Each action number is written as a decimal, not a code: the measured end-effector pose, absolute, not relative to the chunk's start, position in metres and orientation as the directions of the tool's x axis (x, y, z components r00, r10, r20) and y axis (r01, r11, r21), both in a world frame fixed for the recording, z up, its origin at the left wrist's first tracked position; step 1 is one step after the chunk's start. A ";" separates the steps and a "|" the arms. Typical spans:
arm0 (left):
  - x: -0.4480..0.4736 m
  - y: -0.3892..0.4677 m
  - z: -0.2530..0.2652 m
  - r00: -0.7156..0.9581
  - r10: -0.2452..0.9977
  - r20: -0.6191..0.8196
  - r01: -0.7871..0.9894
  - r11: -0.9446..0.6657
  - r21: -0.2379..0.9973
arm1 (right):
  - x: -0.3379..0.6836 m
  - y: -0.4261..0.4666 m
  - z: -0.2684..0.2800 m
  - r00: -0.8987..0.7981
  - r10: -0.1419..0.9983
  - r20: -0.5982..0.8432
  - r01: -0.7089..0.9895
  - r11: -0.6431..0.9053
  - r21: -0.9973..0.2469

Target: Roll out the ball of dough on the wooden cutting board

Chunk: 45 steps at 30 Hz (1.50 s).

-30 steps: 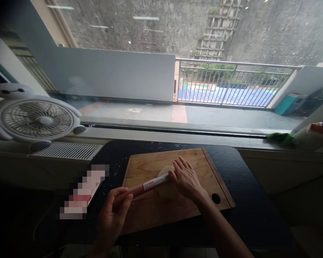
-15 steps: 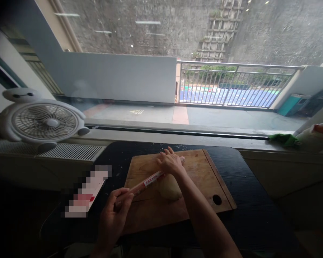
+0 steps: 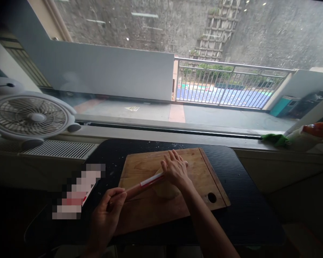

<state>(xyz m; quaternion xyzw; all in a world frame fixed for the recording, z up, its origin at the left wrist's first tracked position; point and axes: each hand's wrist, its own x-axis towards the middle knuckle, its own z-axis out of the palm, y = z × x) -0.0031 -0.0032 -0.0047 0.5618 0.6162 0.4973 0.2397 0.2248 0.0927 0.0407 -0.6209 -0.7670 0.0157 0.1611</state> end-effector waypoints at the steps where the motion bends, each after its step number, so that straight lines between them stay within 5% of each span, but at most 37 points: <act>1: -0.003 -0.004 -0.004 -0.267 0.928 0.260 0.457 -0.115 0.882 | 0.220 0.102 0.044 -0.179 0.964 0.195 0.947 0.223 -0.234; 11: 0.000 -0.005 -0.002 -0.198 0.942 0.269 0.412 -0.169 0.896 | 0.251 -0.009 0.020 -0.189 0.924 0.333 0.946 0.263 -0.192; 20: -0.001 -0.004 0.001 -0.245 0.923 0.295 0.470 -0.153 0.869 | 0.220 0.096 0.047 -0.175 0.971 0.163 0.946 0.211 -0.247; 30: 0.000 -0.006 -0.006 -0.175 0.939 0.297 0.423 -0.200 0.883 | 0.259 -0.022 0.014 -0.195 0.930 0.310 0.948 0.260 -0.182; 40: 0.002 -0.006 0.003 -0.238 0.923 0.302 0.486 -0.156 0.860 | 0.237 0.108 0.048 -0.160 0.984 0.080 0.949 0.176 -0.262; 45: 0.002 -0.008 0.000 -0.216 0.929 0.300 0.476 -0.168 0.863 | 0.247 0.027 0.025 -0.168 0.959 0.230 0.955 0.216 -0.204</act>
